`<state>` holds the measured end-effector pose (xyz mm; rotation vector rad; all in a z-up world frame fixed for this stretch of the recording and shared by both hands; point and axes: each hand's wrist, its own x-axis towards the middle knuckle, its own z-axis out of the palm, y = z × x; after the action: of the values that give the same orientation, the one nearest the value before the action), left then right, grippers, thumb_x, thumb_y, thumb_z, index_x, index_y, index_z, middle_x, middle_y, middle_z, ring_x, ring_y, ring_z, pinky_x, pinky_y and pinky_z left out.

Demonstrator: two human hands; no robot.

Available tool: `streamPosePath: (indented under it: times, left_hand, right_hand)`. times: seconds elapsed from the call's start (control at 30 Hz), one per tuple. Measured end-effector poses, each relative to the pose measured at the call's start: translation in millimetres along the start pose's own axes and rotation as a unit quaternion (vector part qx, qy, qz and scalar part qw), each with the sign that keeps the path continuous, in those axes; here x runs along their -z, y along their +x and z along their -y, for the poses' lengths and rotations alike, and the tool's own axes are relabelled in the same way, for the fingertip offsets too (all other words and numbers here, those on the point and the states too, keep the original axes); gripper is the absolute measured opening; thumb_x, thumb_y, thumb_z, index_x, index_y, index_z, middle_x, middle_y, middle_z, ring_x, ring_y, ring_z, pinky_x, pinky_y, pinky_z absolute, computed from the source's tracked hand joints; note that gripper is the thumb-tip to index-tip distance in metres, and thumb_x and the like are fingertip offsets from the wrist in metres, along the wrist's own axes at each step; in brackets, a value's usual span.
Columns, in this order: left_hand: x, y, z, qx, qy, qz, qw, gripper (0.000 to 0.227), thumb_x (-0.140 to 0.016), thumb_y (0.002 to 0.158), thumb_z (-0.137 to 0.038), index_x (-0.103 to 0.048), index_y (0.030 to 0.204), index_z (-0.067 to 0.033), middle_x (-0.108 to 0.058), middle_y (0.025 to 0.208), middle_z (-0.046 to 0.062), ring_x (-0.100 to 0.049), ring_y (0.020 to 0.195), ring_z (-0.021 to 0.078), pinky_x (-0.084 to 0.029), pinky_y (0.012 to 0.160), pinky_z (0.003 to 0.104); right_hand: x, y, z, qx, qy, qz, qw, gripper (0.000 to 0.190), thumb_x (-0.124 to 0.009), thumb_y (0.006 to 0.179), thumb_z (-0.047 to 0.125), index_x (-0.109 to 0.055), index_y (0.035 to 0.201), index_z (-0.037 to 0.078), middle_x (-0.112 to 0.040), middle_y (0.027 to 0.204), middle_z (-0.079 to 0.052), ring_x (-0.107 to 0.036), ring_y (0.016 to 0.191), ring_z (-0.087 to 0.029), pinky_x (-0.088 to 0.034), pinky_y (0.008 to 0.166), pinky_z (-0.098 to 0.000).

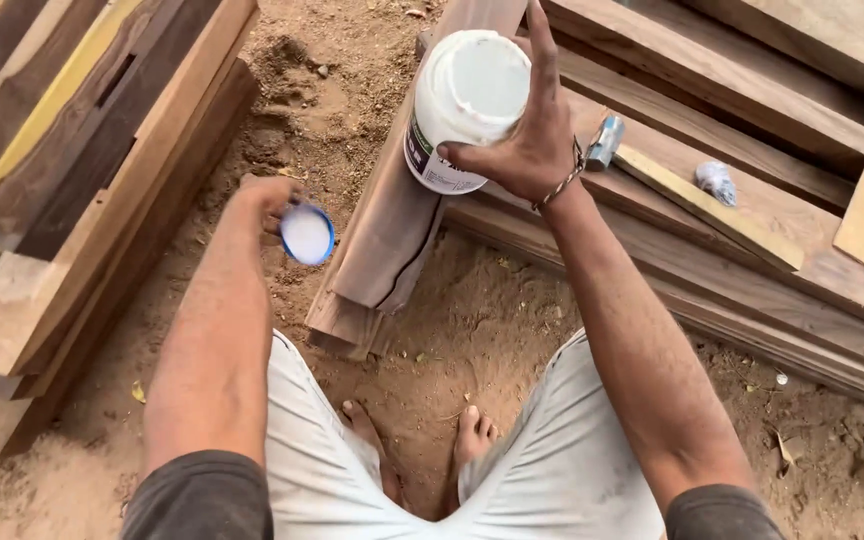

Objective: Applying glue and hammering nails into wooden window or door frames in a workshop setting.

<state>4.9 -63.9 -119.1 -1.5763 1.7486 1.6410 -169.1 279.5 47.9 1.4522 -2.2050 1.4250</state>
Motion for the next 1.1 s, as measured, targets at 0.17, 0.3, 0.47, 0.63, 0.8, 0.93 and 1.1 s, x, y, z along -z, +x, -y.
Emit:
streamPosePath:
  times: [0.17,0.3,0.47,0.63,0.8,0.93,1.1]
  left_hand:
    - [-25.8,39.9,-0.2,-0.135,0.274,-0.160,0.939,0.062,-0.079,0.093,-0.043,-0.056,0.129,0.0010,-0.054,0.132,0.028,-0.055,0.120,0.0391,-0.046,0.098,0.057]
    - [-60.9,-164.2,-72.5,-0.160,0.010,0.021,0.987,0.056,-0.043,0.102,-0.048,-0.069,0.104,0.0018,-0.070,0.086,0.014,-0.065,0.065,0.0193,-0.057,0.062,0.041]
    - [-116.2,-237.1,-42.7,0.011,-0.246,0.383,0.890,0.117,-0.022,0.079,-0.093,-0.041,0.145,0.0016,-0.071,0.111,0.017,-0.074,0.091,0.0308,-0.061,0.078,0.039]
    - [-108.6,-281.4,-68.8,-0.187,-0.560,0.451,0.669,0.115,-0.045,0.072,-0.087,-0.030,0.159,-0.0135,-0.057,0.142,0.017,-0.065,0.128,0.0332,-0.057,0.109,0.055]
    - [-71.3,-289.4,-74.3,-0.303,-0.525,0.377,0.700,0.108,-0.062,0.072,-0.077,-0.038,0.152,-0.0083,-0.060,0.138,0.018,-0.068,0.125,0.0342,-0.061,0.100,0.051]
    - [-30.4,-276.2,-80.8,-0.427,-0.476,0.293,0.710,0.102,-0.078,0.071,-0.067,-0.046,0.144,-0.0028,-0.062,0.135,0.020,-0.071,0.122,0.0353,-0.065,0.091,0.047]
    - [-6.5,-249.9,-60.8,-0.524,-0.435,0.202,0.703,0.083,-0.086,0.083,-0.056,-0.059,0.135,0.0028,-0.068,0.115,0.020,-0.073,0.102,0.0340,-0.067,0.078,0.043]
  right_hand:
    - [-15.9,8.4,0.9,-0.010,-0.006,-0.026,1.000,0.143,-0.105,0.076,0.049,0.003,0.165,0.023,-0.058,0.147,-0.023,-0.073,0.128,-0.035,-0.063,0.101,-0.0475]
    - [-24.9,4.1,13.9,-0.037,-0.033,-0.079,0.996,0.134,-0.100,0.077,0.042,-0.001,0.165,0.023,-0.064,0.135,-0.019,-0.075,0.123,-0.032,-0.062,0.101,-0.0472]
    - [-19.7,20.3,45.9,-0.161,0.051,-0.114,0.979,0.142,-0.102,0.072,0.055,-0.002,0.164,0.012,-0.061,0.141,-0.021,-0.075,0.125,-0.032,-0.065,0.096,-0.0457]
    - [-23.1,7.2,107.3,0.102,-0.102,-0.177,0.973,0.138,-0.103,0.073,0.052,-0.006,0.167,0.024,-0.041,0.157,-0.019,-0.050,0.142,-0.028,-0.058,0.114,-0.0502]
    - [-24.4,-20.5,109.7,0.217,-0.048,-0.156,0.962,0.118,-0.092,0.082,0.041,-0.011,0.166,0.022,-0.037,0.158,-0.020,-0.044,0.146,-0.031,-0.057,0.113,-0.0505]
    - [3.7,-31.9,116.3,0.241,-0.025,-0.099,0.965,0.064,-0.077,0.096,0.020,-0.043,0.150,0.013,-0.050,0.143,-0.024,-0.058,0.128,-0.039,-0.061,0.106,-0.0488]
    - [13.0,-40.3,108.9,0.200,-0.074,0.000,0.977,0.038,-0.063,0.098,-0.004,-0.064,0.129,0.017,-0.072,0.103,-0.009,-0.074,0.098,-0.024,-0.064,0.081,-0.0354]
